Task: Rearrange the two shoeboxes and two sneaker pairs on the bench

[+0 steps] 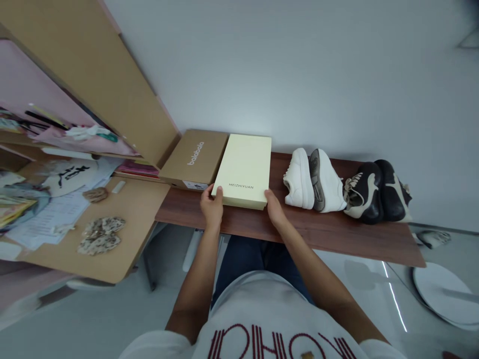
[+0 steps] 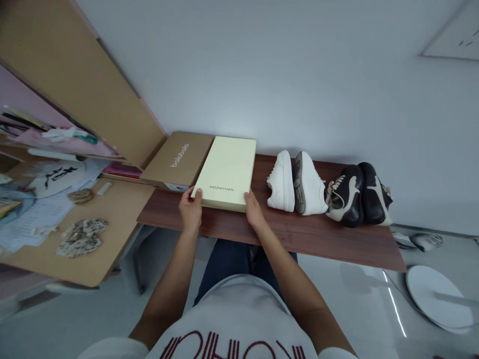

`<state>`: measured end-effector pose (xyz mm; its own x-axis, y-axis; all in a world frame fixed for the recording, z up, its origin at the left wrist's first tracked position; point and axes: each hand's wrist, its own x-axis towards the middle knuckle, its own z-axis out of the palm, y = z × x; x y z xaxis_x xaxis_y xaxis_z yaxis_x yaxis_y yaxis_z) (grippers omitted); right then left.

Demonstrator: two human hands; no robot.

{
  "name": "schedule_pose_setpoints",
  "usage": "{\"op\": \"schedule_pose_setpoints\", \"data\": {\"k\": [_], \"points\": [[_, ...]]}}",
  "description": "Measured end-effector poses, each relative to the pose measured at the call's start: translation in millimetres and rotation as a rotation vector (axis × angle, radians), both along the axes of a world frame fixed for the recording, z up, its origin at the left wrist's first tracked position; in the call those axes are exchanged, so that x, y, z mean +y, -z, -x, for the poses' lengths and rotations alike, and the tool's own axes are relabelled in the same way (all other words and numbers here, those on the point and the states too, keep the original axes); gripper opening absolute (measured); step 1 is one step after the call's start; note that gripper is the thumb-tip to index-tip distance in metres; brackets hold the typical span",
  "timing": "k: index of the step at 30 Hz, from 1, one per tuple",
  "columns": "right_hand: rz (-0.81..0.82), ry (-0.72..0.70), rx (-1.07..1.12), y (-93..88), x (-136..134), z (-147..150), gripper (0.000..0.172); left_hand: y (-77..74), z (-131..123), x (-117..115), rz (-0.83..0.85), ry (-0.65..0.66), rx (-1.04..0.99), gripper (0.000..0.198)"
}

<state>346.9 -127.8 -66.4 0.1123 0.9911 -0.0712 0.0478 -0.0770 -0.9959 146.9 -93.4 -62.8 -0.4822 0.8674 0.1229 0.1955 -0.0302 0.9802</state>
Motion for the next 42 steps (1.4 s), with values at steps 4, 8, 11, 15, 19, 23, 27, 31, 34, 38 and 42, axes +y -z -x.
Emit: {"op": "schedule_pose_setpoints", "data": {"k": [4,8,11,15,19,23,27,31,34,38,42], "points": [[0.07,0.064,-0.069,-16.1,-12.8,-9.8,0.084,-2.7,2.7,-6.9,-0.058,-0.091,0.095,0.052],[-0.051,0.154,-0.076,-36.5,-38.2,-50.5,0.079,-20.8,-8.7,-31.0,-0.213,-0.153,0.217,0.052],[-0.151,0.274,-0.081,-47.3,-56.6,-95.1,0.07,-37.4,-39.6,-55.6,-0.355,-0.016,0.249,0.046],[-0.173,0.459,-0.114,-48.1,-73.9,-147.1,0.066,-43.6,-97.0,-80.0,-0.385,0.338,0.214,0.042],[-0.155,0.539,-0.168,-33.0,-85.2,-179.7,0.066,-26.5,-139.3,-79.3,-0.28,0.568,0.184,0.044],[-0.112,0.537,-0.232,-11.2,-90.6,-202.0,0.071,-0.2,-161.4,-61.5,-0.121,0.65,0.134,0.054],[-0.082,0.426,-0.377,3.0,-89.1,-215.0,0.073,16.6,-175.0,-42.5,0.047,0.683,0.084,0.069],[-0.051,0.267,-0.685,0.9,-78.0,-216.5,0.078,18.7,-183.8,-25.5,0.169,0.769,0.1,0.063],[0.053,0.208,-0.886,-9.2,-65.5,-214.2,0.086,16.3,-186.7,-15.6,0.199,0.838,0.193,0.043],[0.18,0.144,-0.991,-24.7,-52.7,-214.7,0.089,15.3,-188.0,-8.8,0.218,0.892,0.18,0.032],[0.266,0.097,-0.973,-35.3,-49.2,-219.7,0.066,13.7,-188.6,-8.5,0.26,0.911,-0.004,0.028]]}}
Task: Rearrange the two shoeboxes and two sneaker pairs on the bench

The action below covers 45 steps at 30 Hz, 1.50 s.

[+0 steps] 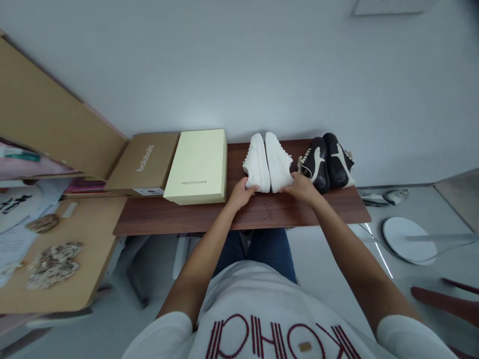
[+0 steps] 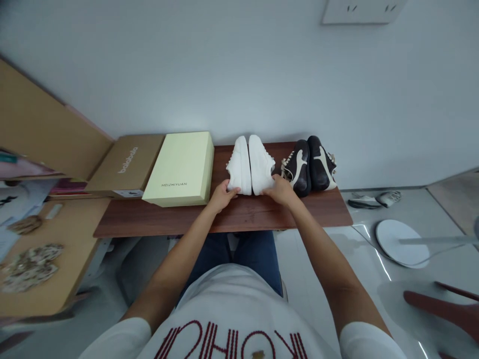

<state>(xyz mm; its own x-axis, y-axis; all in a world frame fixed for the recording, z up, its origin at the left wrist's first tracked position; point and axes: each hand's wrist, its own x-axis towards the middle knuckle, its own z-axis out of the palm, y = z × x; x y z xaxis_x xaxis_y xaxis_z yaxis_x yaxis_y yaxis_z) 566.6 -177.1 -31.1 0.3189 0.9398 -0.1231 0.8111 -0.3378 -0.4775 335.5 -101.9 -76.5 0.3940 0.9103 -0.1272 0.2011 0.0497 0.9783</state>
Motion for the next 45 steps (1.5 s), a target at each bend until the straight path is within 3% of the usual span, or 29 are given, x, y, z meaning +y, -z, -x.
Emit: {"op": "schedule_pose_setpoints", "data": {"k": [4,8,13,18,26,36,45], "points": [[-0.047,-0.13,0.067,-9.6,-0.9,-5.8,0.045,-17.7,4.6,2.5,-0.005,0.02,-0.022,0.03],[-0.13,-0.24,-0.029,-27.5,3.7,-7.3,0.034,-52.4,11.0,9.6,-0.286,0.083,0.331,0.03],[-0.029,-0.346,-0.321,-49.8,15.1,9.1,0.034,-80.6,5.6,12.3,-0.548,0.173,0.683,0.027],[0.073,-0.457,-0.449,-53.9,23.4,30.9,0.035,-80.5,-0.4,11.2,-0.611,0.268,0.796,0.022],[0.093,-0.552,-0.466,-53.8,46.7,45.6,0.032,-75.0,6.6,24.1,-0.554,0.273,0.826,0.018],[0.109,-0.563,-0.45,-48.8,52.8,54.8,0.032,-67.3,12.0,36.3,-0.574,0.267,0.825,0.017],[0.114,-0.535,-0.415,-41.0,50.6,59.7,0.032,-67.2,8.2,31.2,-0.573,0.301,0.866,0.016]]}}
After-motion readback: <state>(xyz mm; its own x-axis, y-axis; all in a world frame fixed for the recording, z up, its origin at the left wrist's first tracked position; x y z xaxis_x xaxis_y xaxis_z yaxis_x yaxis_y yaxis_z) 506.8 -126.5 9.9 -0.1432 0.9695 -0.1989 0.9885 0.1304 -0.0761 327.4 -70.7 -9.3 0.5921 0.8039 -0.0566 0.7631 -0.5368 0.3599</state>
